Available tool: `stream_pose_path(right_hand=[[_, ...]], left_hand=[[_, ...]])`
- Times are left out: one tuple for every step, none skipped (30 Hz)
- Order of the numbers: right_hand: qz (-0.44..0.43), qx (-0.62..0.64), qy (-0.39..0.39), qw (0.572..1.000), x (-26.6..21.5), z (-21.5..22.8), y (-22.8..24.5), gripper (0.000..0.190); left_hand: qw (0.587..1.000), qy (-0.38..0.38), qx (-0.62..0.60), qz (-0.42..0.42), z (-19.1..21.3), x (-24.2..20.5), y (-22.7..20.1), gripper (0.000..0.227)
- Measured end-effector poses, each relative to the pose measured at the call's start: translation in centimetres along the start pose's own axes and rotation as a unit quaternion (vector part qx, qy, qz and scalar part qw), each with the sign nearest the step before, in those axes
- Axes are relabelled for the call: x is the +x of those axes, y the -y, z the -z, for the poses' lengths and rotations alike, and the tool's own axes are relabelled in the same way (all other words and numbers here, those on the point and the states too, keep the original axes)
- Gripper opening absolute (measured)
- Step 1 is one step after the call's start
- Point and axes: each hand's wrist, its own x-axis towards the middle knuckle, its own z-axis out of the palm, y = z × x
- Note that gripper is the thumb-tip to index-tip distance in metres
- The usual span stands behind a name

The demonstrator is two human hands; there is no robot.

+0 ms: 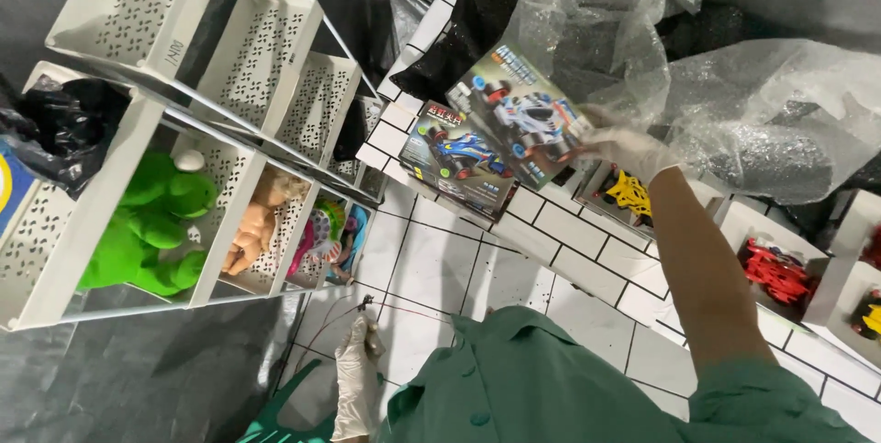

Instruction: The person picks up a toy car box from a table, walks to a shelving unit, and places it on a shelf. They return to the table, open another toy car box, and begin assembling the red and black plastic parts on a green cutting mat.

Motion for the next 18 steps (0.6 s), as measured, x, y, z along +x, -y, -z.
stream_pose_path(right_hand=[[-0.011,-0.011,0.034,0.999,1.5,-0.3,0.0,0.102],[-0.010,-0.013,0.038,0.999,2.2,-1.0,-0.1,0.102],[-0.027,-0.027,0.045,0.998,2.9,-1.8,-0.2,0.095],[-0.044,-0.042,0.053,0.997,3.7,-2.6,-0.2,0.088],[-0.044,-0.046,0.057,0.996,5.1,-2.2,-1.1,0.088],[-0.038,-0.036,0.072,0.996,6.4,-1.9,-2.1,0.091],[-0.034,-0.027,0.088,0.995,7.9,-1.7,-3.2,0.094],[-0.037,-0.032,0.095,0.994,7.5,-2.6,-2.7,0.094],[-0.052,-0.046,0.084,0.994,7.0,-3.6,-2.2,0.089],[-0.068,-0.060,0.072,0.993,6.5,-4.4,-1.7,0.085],[-0.069,-0.062,0.075,0.993,6.7,-4.7,-1.6,0.085],[-0.076,-0.066,0.066,0.993,6.9,-4.9,-1.6,0.080],[-0.082,-0.069,0.055,0.993,7.0,-5.1,-1.6,0.075],[-0.083,-0.070,0.056,0.993,7.0,-5.4,-1.5,0.075],[-0.088,-0.065,0.049,0.993,7.0,-5.6,-1.4,0.076],[-0.093,-0.059,0.043,0.993,7.0,-5.8,-1.3,0.076],[-0.093,-0.060,0.043,0.993,7.4,-5.7,-1.5,0.076],[-0.094,-0.062,0.039,0.993,7.7,-5.6,-1.7,0.075]], left_hand=[[1.000,-0.009,-0.016,0.000,0.0,0.1,0.2,0.025],[1.000,-0.011,-0.018,-0.003,0.1,0.1,0.2,0.025],[1.000,-0.008,-0.020,-0.006,0.1,0.0,0.3,0.026],[1.000,-0.005,-0.022,-0.010,0.2,-0.1,0.3,0.027],[1.000,-0.009,-0.026,-0.012,-0.1,-0.5,-0.1,0.027],[1.000,-0.021,-0.014,-0.005,-0.3,-0.8,-0.4,0.030],[0.999,-0.035,-0.002,0.003,-0.4,-1.4,-0.7,0.033],[0.999,-0.042,-0.008,0.002,0.0,-1.6,-0.3,0.033],[0.999,-0.045,-0.018,0.002,0.4,-1.6,0.0,0.032],[0.998,-0.049,-0.028,0.003,0.7,-1.6,0.3,0.032],[0.998,-0.052,-0.031,0.003,0.9,-1.8,0.4,0.032],[0.997,-0.063,-0.033,0.001,1.1,-1.9,0.5,0.031],[0.997,-0.073,-0.034,-0.001,1.2,-2.0,0.6,0.031],[0.997,-0.075,-0.036,-0.001,1.2,-2.1,0.7,0.031],[0.996,-0.075,-0.041,0.000,1.3,-2.1,0.7,0.030],[0.996,-0.075,-0.046,0.001,1.4,-2.1,0.8,0.029],[0.996,-0.076,-0.047,0.000,1.5,-1.8,1.2,0.029],[0.996,-0.072,-0.054,-0.005,1.6,-1.5,1.5,0.030]])
